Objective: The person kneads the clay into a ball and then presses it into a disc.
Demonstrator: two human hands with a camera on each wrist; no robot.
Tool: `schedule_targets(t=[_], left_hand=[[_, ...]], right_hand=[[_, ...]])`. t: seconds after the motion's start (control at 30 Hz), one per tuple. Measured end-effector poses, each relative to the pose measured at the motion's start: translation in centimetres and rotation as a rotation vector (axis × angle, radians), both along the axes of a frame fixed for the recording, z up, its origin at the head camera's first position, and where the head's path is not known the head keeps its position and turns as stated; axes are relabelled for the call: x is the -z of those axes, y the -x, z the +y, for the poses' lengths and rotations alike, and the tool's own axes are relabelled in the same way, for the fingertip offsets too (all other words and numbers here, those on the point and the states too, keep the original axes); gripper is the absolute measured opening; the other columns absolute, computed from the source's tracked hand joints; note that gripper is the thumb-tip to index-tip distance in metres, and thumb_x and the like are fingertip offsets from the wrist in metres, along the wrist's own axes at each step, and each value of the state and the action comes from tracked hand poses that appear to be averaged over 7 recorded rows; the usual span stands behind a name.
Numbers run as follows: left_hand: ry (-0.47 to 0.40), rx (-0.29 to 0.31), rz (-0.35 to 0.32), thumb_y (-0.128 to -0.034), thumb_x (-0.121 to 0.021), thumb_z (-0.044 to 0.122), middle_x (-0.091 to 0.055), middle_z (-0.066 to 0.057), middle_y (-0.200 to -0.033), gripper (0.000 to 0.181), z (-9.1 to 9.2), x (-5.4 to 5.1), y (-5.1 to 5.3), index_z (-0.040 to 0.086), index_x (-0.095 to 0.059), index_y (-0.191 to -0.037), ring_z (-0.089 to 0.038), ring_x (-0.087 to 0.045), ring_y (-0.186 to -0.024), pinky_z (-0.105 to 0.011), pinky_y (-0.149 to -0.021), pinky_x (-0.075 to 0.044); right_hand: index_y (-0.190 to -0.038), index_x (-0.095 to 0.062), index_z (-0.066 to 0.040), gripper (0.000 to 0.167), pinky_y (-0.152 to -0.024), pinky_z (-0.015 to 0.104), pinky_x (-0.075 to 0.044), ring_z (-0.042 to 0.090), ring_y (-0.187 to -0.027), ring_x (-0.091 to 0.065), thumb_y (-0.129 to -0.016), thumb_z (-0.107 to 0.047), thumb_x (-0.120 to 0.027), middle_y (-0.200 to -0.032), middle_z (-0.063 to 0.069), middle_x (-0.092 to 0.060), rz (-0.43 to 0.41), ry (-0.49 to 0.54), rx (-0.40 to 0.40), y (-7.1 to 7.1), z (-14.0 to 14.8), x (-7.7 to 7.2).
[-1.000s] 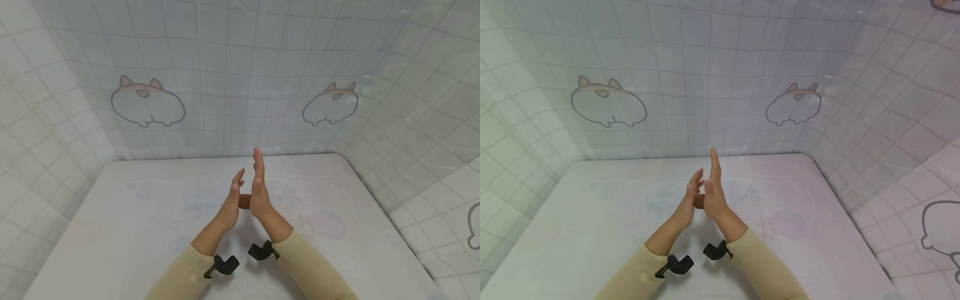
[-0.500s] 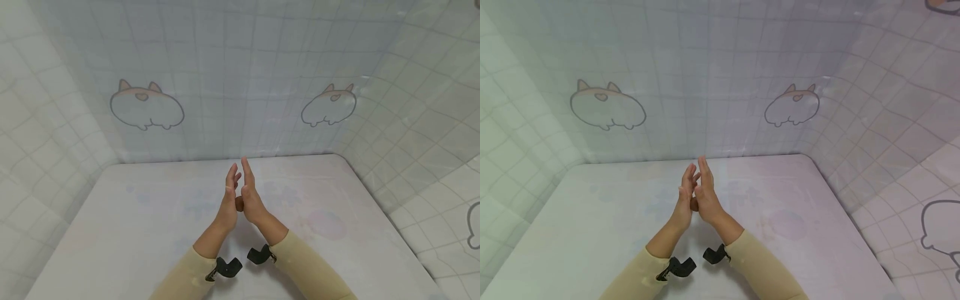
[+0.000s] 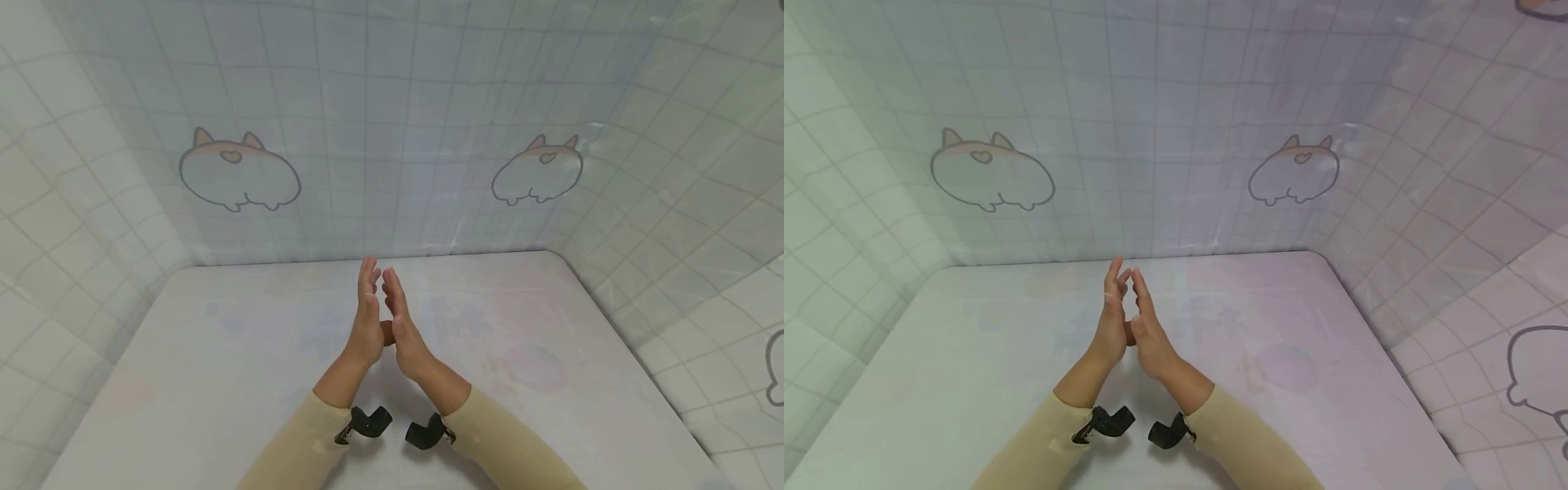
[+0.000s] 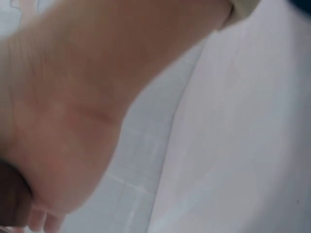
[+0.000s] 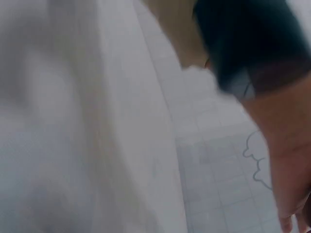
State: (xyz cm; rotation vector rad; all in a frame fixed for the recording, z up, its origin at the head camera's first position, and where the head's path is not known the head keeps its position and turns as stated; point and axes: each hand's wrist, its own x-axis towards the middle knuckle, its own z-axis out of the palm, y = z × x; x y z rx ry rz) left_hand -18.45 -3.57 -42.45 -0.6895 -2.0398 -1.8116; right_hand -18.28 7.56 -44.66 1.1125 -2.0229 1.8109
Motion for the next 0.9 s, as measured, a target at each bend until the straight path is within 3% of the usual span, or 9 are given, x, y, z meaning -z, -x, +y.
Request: schedule_targets(t=[0.17, 0.33, 0.43, 0.53, 0.67, 0.73, 0.77, 0.8, 0.9], left_hand=[[0.034, -0.033, -0.06, -0.0926, -0.011, 0.081, 0.005, 0.006, -0.166, 0.09, -0.3, 0.3, 0.4, 0.024, -0.006, -0.162, -0.03, -0.016, -0.151, -0.069, -0.111, -0.018], [0.076, -0.027, -0.068, -0.0932, -0.012, 0.08, -0.001, 0.005, -0.167, 0.089, -0.3, 0.7, 0.5, 0.024, -0.009, -0.162, -0.028, -0.017, -0.15, -0.069, -0.11, -0.022], [0.118, -0.014, -0.074, -0.0956, -0.011, 0.077, -0.008, -0.001, -0.166, 0.086, 0.0, 1.3, 0.3, 0.023, -0.007, -0.162, -0.03, -0.019, -0.149, -0.069, -0.109, -0.025], [0.148, 0.022, -0.09, -0.0952, -0.01, 0.077, -0.012, -0.009, -0.164, 0.087, 0.4, 1.7, -0.1, 0.022, -0.003, -0.162, -0.031, -0.021, -0.147, -0.067, -0.107, -0.029], [0.151, 0.073, -0.124, -0.0932, -0.008, 0.079, -0.018, -0.018, -0.162, 0.088, 0.9, 1.9, -0.9, 0.025, 0.001, -0.162, -0.033, -0.034, -0.142, -0.062, -0.102, -0.038], [0.129, 0.095, -0.141, -0.0931, -0.006, 0.078, -0.039, -0.022, -0.15, 0.086, 1.0, 1.9, -1.2, 0.027, 0.001, -0.162, -0.032, -0.035, -0.142, -0.06, -0.102, -0.039], [0.118, 0.111, -0.141, -0.0936, -0.005, 0.077, -0.038, -0.021, -0.151, 0.084, 1.1, 1.9, -1.3, 0.028, 0.002, -0.161, -0.032, -0.034, -0.142, -0.061, -0.103, -0.038], [0.108, 0.127, -0.134, -0.0945, -0.004, 0.076, -0.037, -0.02, -0.152, 0.083, 1.1, 1.9, -1.4, 0.027, 0.002, -0.161, -0.032, -0.023, -0.148, -0.062, -0.107, -0.034], [0.063, 0.171, -0.107, -0.0955, -0.002, 0.074, -0.03, -0.013, -0.158, 0.082, 1.1, 1.6, -1.7, 0.026, 0.002, -0.162, -0.033, -0.02, -0.15, -0.063, -0.113, -0.023]], right_hand=[[-0.161, 0.008, -0.021, 0.086, -0.12, 0.055, -0.01, 0.029, -0.152, -0.009, -0.098, -0.074, -0.015, -0.168, 0.005, -0.001, -0.014, 0.061, -0.045, -1.0, 0.2, -0.5], [-0.161, 0.007, -0.012, 0.088, -0.121, 0.045, -0.011, 0.032, -0.152, -0.008, -0.1, -0.071, -0.013, -0.166, 0.02, -0.004, 0.073, 0.075, -0.005, -1.6, 0.4, -1.2], [-0.16, 0.006, -0.006, 0.088, -0.12, 0.049, -0.012, 0.034, -0.152, -0.009, -0.101, -0.069, -0.011, -0.164, 0.024, -0.005, 0.129, 0.065, 0.041, -1.6, 0.6, -1.8], [-0.16, 0.004, -0.005, 0.087, -0.117, 0.059, -0.012, 0.034, -0.152, -0.01, -0.102, -0.068, -0.01, -0.165, 0.02, -0.007, 0.147, 0.057, 0.087, -1.4, 0.9, -2.4], [-0.16, 0.004, -0.008, 0.087, -0.114, 0.067, -0.009, 0.032, -0.152, -0.008, -0.101, -0.07, -0.01, -0.167, 0.014, -0.005, 0.129, 0.034, 0.139, -0.8, 1.1, -2.8], [-0.161, 0.004, -0.009, 0.088, -0.114, 0.067, -0.01, 0.03, -0.153, -0.007, -0.1, -0.071, -0.011, -0.167, 0.013, -0.004, 0.113, 0.02, 0.154, -0.2, 1.1, -2.8], [-0.161, 0.005, -0.011, 0.088, -0.114, 0.066, -0.01, 0.029, -0.153, -0.007, -0.1, -0.072, -0.011, -0.167, 0.012, -0.004, 0.1, 0.015, 0.16, 0.0, 1.1, -2.8], [-0.161, 0.005, -0.011, 0.088, -0.115, 0.066, -0.011, 0.028, -0.153, -0.007, -0.099, -0.072, -0.012, -0.167, 0.011, -0.004, 0.089, 0.012, 0.164, 0.3, 1.1, -2.7], [-0.161, 0.004, -0.013, 0.089, -0.115, 0.065, -0.012, 0.028, -0.153, -0.006, -0.099, -0.073, -0.014, -0.168, 0.01, -0.002, 0.05, 0.016, 0.16, 0.9, 1.2, -2.4]])
